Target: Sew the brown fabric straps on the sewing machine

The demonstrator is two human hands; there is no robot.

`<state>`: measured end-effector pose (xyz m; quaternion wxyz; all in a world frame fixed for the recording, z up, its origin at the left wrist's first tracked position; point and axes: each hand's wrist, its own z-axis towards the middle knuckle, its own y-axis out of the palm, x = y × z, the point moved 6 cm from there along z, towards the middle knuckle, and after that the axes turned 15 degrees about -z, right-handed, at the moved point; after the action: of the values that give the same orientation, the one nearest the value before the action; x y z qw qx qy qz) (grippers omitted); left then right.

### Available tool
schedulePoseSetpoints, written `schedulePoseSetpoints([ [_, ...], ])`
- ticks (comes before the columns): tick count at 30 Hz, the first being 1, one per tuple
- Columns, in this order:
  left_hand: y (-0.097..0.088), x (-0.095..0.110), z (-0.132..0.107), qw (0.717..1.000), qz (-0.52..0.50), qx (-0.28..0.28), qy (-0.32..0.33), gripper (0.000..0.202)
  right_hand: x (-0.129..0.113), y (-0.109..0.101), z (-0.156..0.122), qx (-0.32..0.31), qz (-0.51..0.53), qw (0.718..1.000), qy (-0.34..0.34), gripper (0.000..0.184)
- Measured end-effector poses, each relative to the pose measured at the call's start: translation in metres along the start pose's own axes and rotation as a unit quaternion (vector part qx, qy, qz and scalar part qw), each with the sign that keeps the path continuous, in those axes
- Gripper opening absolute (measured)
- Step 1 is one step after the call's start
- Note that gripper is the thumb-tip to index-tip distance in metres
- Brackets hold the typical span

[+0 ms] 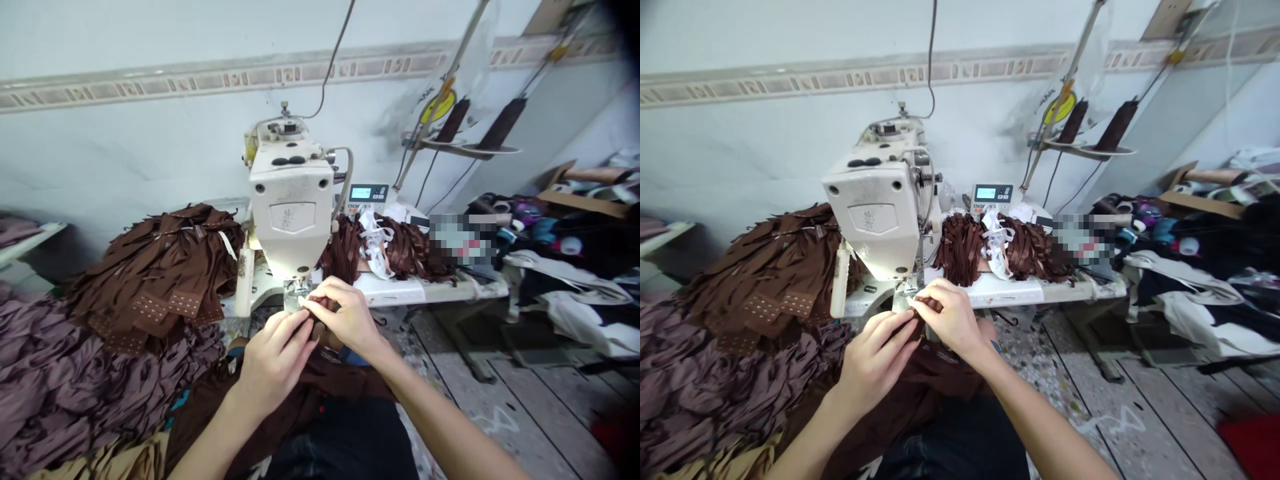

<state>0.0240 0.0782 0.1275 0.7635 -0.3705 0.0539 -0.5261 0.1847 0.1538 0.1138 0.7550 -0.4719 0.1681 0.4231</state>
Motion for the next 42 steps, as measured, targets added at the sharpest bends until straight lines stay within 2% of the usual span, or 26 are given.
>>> schedulePoseSetpoints([
  [3,0.006,-0.005,0.002,0.998,0.038,-0.029,0.037,0.040,0.002,0.003,0.006,0.011,-0.023,0.999,-0.028,0.022],
  [8,0.011,-0.010,-0.008,0.999,0.043,-0.011,0.024,0.047,-0.005,-0.001,-0.003,-0.043,-0.083,0.986,-0.140,0.027],
  [11,0.011,-0.012,-0.013,0.999,0.030,0.011,0.007,0.049,-0.004,-0.005,-0.012,-0.060,-0.099,0.980,-0.161,0.027],
  [13,0.011,-0.012,-0.013,1.000,0.021,0.006,0.003,0.051,0.001,-0.006,-0.017,-0.061,-0.091,0.981,-0.159,0.028],
  [16,0.013,-0.012,-0.013,1.000,0.023,-0.009,0.010,0.048,0.009,-0.003,-0.025,-0.051,-0.063,0.989,-0.127,0.030],
  [24,0.022,-0.006,-0.008,0.997,0.072,-0.006,0.008,0.050,0.017,0.010,-0.044,-0.051,0.013,0.999,0.008,0.037],
  [27,0.023,-0.006,-0.003,0.996,0.088,-0.005,0.011,0.051,0.020,0.012,-0.046,-0.024,0.045,0.998,0.043,0.039],
  [30,0.023,-0.008,0.000,0.995,0.101,-0.006,0.006,0.054,0.033,0.015,-0.051,0.007,0.100,0.987,0.128,0.042],
  [32,0.023,-0.010,0.000,0.994,0.107,-0.007,0.001,0.055,0.042,0.021,-0.056,-0.001,0.132,0.976,0.174,0.043],
  [35,0.025,-0.011,0.000,0.994,0.111,-0.012,-0.005,0.054,0.049,0.028,-0.059,-0.028,0.167,0.965,0.201,0.043],
  [42,0.027,-0.011,0.009,0.992,0.125,0.011,-0.003,0.045,0.057,0.027,-0.049,-0.008,0.250,0.935,0.253,0.043],
])
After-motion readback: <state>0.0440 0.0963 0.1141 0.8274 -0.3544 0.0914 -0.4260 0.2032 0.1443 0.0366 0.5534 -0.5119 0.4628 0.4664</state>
